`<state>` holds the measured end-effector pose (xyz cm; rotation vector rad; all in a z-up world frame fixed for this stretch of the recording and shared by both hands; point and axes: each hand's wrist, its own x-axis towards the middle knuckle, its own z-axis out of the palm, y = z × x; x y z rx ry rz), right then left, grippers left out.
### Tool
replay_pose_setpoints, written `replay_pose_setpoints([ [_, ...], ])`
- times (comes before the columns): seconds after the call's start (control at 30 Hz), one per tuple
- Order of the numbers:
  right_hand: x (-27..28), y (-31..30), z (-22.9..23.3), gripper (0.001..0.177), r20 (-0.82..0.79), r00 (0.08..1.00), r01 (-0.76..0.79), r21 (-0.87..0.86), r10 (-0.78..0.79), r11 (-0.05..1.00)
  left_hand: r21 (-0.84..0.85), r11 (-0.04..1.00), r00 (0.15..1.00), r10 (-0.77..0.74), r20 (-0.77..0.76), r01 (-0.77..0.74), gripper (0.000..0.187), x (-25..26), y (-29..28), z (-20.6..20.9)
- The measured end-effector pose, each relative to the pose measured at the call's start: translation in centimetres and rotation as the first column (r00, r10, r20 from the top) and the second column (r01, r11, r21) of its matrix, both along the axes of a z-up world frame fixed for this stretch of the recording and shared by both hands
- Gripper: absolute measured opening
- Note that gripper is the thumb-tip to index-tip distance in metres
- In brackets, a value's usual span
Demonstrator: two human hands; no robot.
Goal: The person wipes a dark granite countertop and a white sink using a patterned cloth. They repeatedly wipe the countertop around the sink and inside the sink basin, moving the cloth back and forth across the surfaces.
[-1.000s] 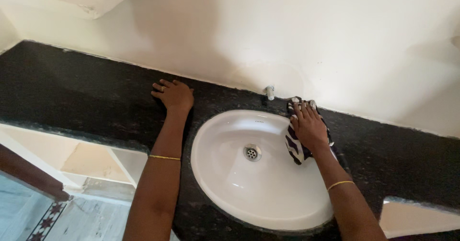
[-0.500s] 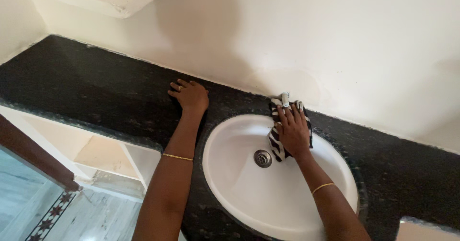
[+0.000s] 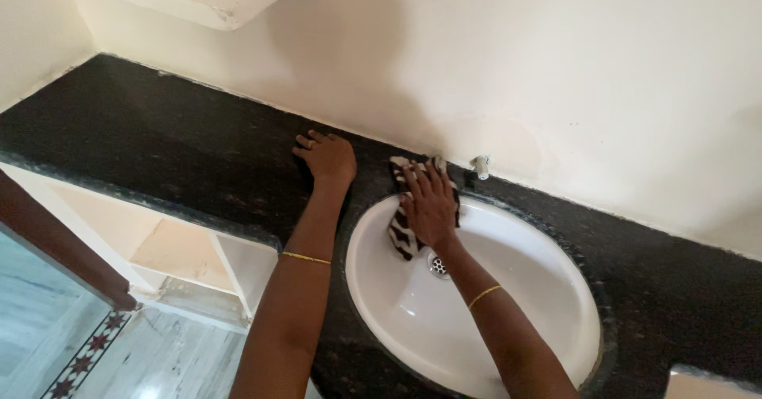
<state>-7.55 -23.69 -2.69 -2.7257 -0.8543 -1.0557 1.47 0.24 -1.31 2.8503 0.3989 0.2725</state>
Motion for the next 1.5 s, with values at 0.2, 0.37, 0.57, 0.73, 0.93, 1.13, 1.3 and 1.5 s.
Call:
replay_pose_setpoints([
  [0.2, -3.2, 6.0, -2.2, 0.061, -0.254, 0.935, -0.224, 0.124, 0.249, 0.967, -0.069, 0.997, 0.999, -0.013, 0.039, 0.016, 0.05, -0.3, 1.2, 1.0],
  [0.37, -8.8, 7.8, -2.4, 0.069, -0.522, 0.734, -0.375, 0.222, 0.435, 0.9, -0.086, 0.986, 0.988, -0.139, 0.063, 0.144, 0.08, -2.3, 0.5, 2.7],
  [0.57, -17.0, 5.5, 0.9, 0.075, -0.802, 0.349, -0.395, 0.343, 0.485, 0.852, -0.181, 0.874, 0.887, -0.461, -0.016, 0.451, 0.085, -4.1, -2.0, 4.7],
  [0.73, -23.4, -0.3, 4.7, 0.075, -0.905, 0.222, -0.404, 0.253, 0.363, 0.879, -0.094, 0.835, 0.839, -0.543, 0.01, 0.542, 0.097, -5.2, -3.5, 4.6],
  [0.93, -29.7, -8.0, 5.9, 0.069, -0.869, 0.488, -0.349, -0.113, 0.078, 0.93, -0.033, 0.827, 0.823, -0.562, -0.082, 0.562, 0.095, -5.1, -4.1, 4.2],
  [1.13, -34.9, -18.9, 5.3, 0.067, -0.634, 0.712, 0.085, -0.351, -0.303, 0.933, 0.054, 0.818, 0.819, -0.57, -0.064, 0.573, 0.094, -3.5, -4.0, 1.9],
  [1.3, -32.4, -26.3, 4.8, 0.057, -0.571, 0.641, 0.429, -0.287, -0.512, 0.857, 0.145, 0.853, 0.865, -0.498, -0.057, 0.501, 0.095, -1.8, -4.7, -0.6],
  [1.5, -23.3, -31.8, 5.1, 0.052, -0.54, 0.662, 0.473, -0.237, -0.52, 0.849, 0.333, 0.842, 0.899, -0.436, -0.047, 0.425, 0.118, -0.9, -5.3, -2.8],
])
